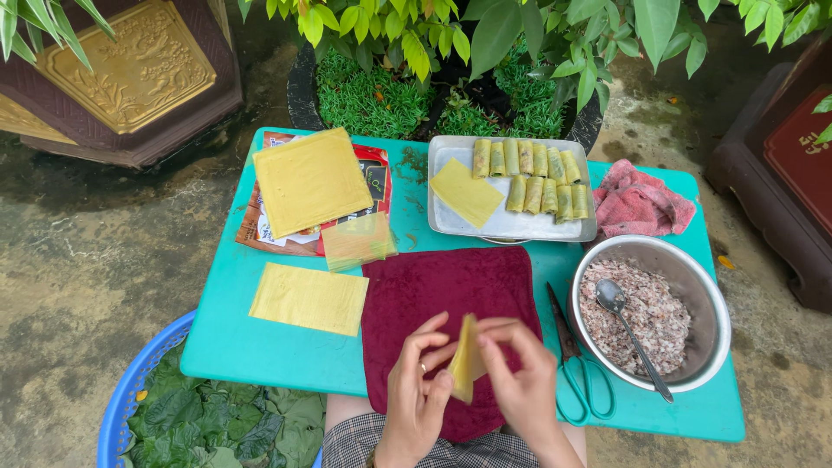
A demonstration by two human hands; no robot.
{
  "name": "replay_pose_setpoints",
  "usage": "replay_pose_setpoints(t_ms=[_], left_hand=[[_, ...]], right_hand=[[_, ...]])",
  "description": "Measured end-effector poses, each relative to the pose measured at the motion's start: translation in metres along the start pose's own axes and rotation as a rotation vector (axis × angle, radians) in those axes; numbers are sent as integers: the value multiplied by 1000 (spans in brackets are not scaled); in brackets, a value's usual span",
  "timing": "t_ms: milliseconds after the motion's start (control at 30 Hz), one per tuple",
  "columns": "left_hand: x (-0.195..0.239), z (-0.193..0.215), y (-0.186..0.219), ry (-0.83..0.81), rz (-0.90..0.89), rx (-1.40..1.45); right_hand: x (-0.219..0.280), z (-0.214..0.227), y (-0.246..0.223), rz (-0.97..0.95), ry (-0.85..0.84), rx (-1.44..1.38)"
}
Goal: The person prepares spring rolls by placing a leaf and a scoop of meat filling onto a square wrapper on a towel, rolling it tightly by hand, and placing the finished roll on a tray with others.
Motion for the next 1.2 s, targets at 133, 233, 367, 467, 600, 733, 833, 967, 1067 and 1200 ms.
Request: replay_pose_setpoints(t_ms=[133,233,367,467,600,733,833,967,1067,1200], left_hand=[[-7,2,39,30,-291,-358],[-12,10,-5,-12,179,-510],[-13,32,-5,242,57,-612],[-12,52,-11,378,17,-689],[-6,75,-12,485,-34,-842],[-3,100,-7,523,-62,-873],[0,121,-3,546,-48,-919],[6,142,1,545,-47,-977],[10,159,-2,567,-8,-1040],[20,196,0,662,-39,-1039]], right_hand=[[10,-20,-16,86,-116,-34],[5,-14,-3,-8,-22,-179],[8,-2,16,-138,57,-362],[5,22,20,-98,165,-419],[-3,63,34,-117,322,-530],[-10,89,34,-97,336,-636],[-13,102,32,-95,349,-665],[-17,102,27,-110,314,-618],[-22,104,23,-93,307,-594],[-33,118,15,-55,321,-546]])
Point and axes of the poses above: each hand's wrist, its own x-axis away from the middle knuckle, its own z-axis out of the back of the hand, y = z × x, the point moved 8 cm from there along -x, towards the middle knuckle, and after that the axes turned 12 degrees about -x, right-handed, at the moved point
